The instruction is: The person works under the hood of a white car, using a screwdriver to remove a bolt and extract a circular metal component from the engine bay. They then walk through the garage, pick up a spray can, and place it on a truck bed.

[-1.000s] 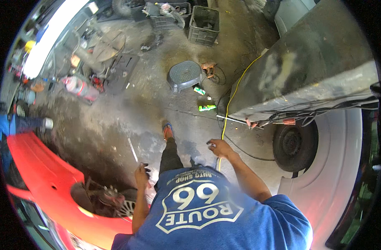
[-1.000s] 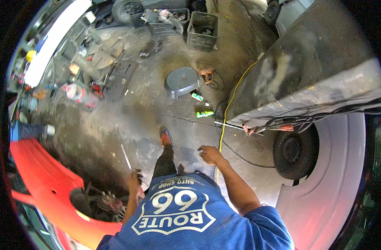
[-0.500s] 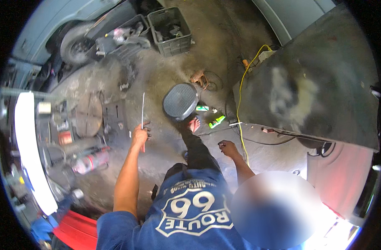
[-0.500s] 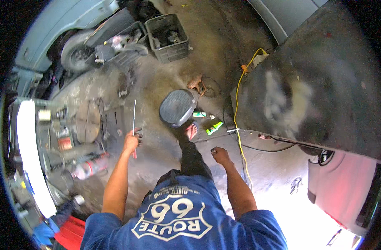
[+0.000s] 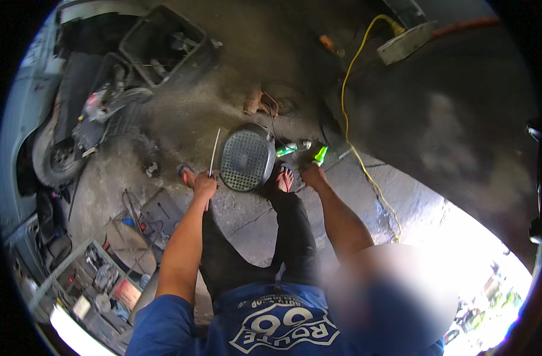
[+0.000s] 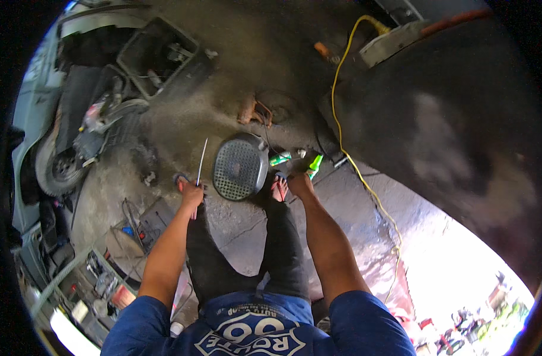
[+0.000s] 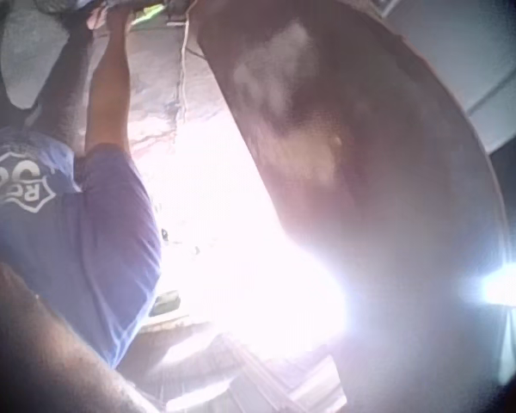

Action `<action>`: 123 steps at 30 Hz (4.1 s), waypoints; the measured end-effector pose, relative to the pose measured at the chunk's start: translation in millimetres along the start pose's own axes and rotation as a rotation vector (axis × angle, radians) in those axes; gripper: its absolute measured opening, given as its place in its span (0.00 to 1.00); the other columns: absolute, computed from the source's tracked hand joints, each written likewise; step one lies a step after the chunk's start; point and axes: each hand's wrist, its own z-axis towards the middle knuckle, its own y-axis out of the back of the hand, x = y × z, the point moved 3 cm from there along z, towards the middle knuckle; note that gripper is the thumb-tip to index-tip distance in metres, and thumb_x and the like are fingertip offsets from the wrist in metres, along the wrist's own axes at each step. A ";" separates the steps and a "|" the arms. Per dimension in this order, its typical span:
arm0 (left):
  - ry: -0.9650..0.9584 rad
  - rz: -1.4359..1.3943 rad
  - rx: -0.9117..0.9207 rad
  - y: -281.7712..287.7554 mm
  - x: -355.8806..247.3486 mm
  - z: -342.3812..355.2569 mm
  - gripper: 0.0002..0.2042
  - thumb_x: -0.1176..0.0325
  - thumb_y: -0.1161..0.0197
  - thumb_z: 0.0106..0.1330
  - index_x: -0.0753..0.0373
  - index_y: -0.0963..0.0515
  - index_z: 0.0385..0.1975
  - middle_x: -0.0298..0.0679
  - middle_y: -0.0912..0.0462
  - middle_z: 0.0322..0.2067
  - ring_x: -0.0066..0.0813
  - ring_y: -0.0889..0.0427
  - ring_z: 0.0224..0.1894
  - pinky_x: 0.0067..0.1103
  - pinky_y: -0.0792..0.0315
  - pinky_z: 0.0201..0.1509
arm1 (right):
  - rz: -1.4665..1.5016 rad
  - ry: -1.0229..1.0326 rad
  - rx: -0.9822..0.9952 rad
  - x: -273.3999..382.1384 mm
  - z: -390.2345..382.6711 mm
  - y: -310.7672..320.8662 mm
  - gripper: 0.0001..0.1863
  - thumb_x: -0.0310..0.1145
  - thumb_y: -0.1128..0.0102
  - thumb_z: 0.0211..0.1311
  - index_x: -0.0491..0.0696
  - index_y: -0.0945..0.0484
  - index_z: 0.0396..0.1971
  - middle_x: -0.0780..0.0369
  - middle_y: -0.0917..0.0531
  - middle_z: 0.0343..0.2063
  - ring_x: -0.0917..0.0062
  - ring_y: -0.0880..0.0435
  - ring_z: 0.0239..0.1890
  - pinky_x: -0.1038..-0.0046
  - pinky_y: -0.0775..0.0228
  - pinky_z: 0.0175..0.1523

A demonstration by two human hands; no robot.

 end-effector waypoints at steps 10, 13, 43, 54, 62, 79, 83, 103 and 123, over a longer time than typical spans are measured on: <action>0.111 -0.142 0.388 -113.0 -44.2 188.9 0.13 0.68 0.47 0.75 0.56 0.19 0.54 0.37 0.19 0.26 0.25 0.20 0.24 0.26 0.26 0.29 | -0.043 -0.591 -0.329 -198.3 172.4 -164.6 0.27 0.50 0.34 0.55 0.47 0.21 0.49 0.53 0.17 0.46 0.58 0.18 0.51 0.55 0.25 0.52; -0.026 -0.273 0.461 -152.1 -50.0 203.7 0.13 0.65 0.46 0.75 0.54 0.20 0.55 0.33 0.25 0.19 0.22 0.26 0.13 0.23 0.29 0.16 | -0.024 -0.887 -0.389 -252.0 201.1 -163.1 0.48 0.48 0.31 0.49 0.48 0.41 0.69 0.50 0.30 0.61 0.46 0.33 0.65 0.49 0.34 0.66; 0.521 -0.527 1.232 -414.8 3.7 114.0 0.37 0.37 0.32 0.54 0.58 0.30 0.58 0.47 0.22 0.50 0.47 0.22 0.48 0.49 0.26 0.47 | 0.814 -0.442 -0.766 -139.5 -60.3 -37.6 0.16 0.28 0.36 0.62 0.47 0.23 0.50 0.65 0.18 0.40 0.78 0.21 0.43 0.76 0.30 0.52; -0.201 -0.029 0.720 43.4 -173.4 -67.1 0.35 0.40 0.29 0.55 0.61 0.22 0.56 0.51 0.14 0.36 0.48 0.14 0.37 0.34 0.23 0.45 | 0.863 0.128 -0.278 130.8 -133.3 99.7 0.11 0.31 0.32 0.60 0.42 0.22 0.38 0.62 0.18 0.34 0.78 0.22 0.36 0.71 0.28 0.43; -0.266 -0.344 0.409 173.2 -161.3 -126.0 0.35 0.43 0.26 0.55 0.62 0.22 0.57 0.46 0.13 0.43 0.31 0.16 0.44 0.30 0.23 0.49 | 0.332 0.064 0.286 351.7 -168.4 133.0 0.31 0.47 0.30 0.61 0.39 0.24 0.55 0.54 0.14 0.44 0.72 0.17 0.46 0.68 0.26 0.52; -0.249 0.060 0.466 305.4 67.0 -94.2 0.20 0.51 0.44 0.73 0.62 0.19 0.52 0.47 0.13 0.43 0.37 0.15 0.45 0.34 0.24 0.50 | 0.225 0.080 -0.119 454.4 -281.4 31.8 0.34 0.52 0.29 0.58 0.48 0.26 0.59 0.50 0.15 0.47 0.58 0.16 0.53 0.62 0.25 0.57; -0.249 0.305 0.334 303.1 155.2 -64.7 0.19 0.57 0.48 0.72 0.64 0.19 0.49 0.55 0.17 0.48 0.55 0.20 0.54 0.42 0.27 0.56 | 0.258 -0.133 -0.277 359.2 -340.7 23.5 0.35 0.54 0.30 0.58 0.50 0.27 0.60 0.49 0.15 0.45 0.54 0.17 0.51 0.59 0.25 0.55; -0.440 0.699 0.562 -41.1 -160.3 -177.2 0.16 0.68 0.47 0.67 0.60 0.17 0.51 0.57 0.14 0.30 0.50 0.14 0.22 0.39 0.19 0.25 | 1.023 -1.106 -0.885 -78.9 -673.4 -264.9 0.41 0.57 0.29 0.54 0.48 0.29 0.63 0.49 0.18 0.53 0.56 0.20 0.58 0.59 0.28 0.63; -0.594 1.575 0.963 -413.2 -523.1 -275.5 0.21 0.64 0.33 0.60 0.62 0.19 0.53 0.42 0.17 0.51 0.33 0.20 0.55 0.31 0.28 0.59 | 1.368 -1.393 -0.777 -285.1 -719.6 -56.8 0.41 0.63 0.29 0.49 0.50 0.24 0.58 0.52 0.18 0.54 0.59 0.20 0.59 0.63 0.29 0.63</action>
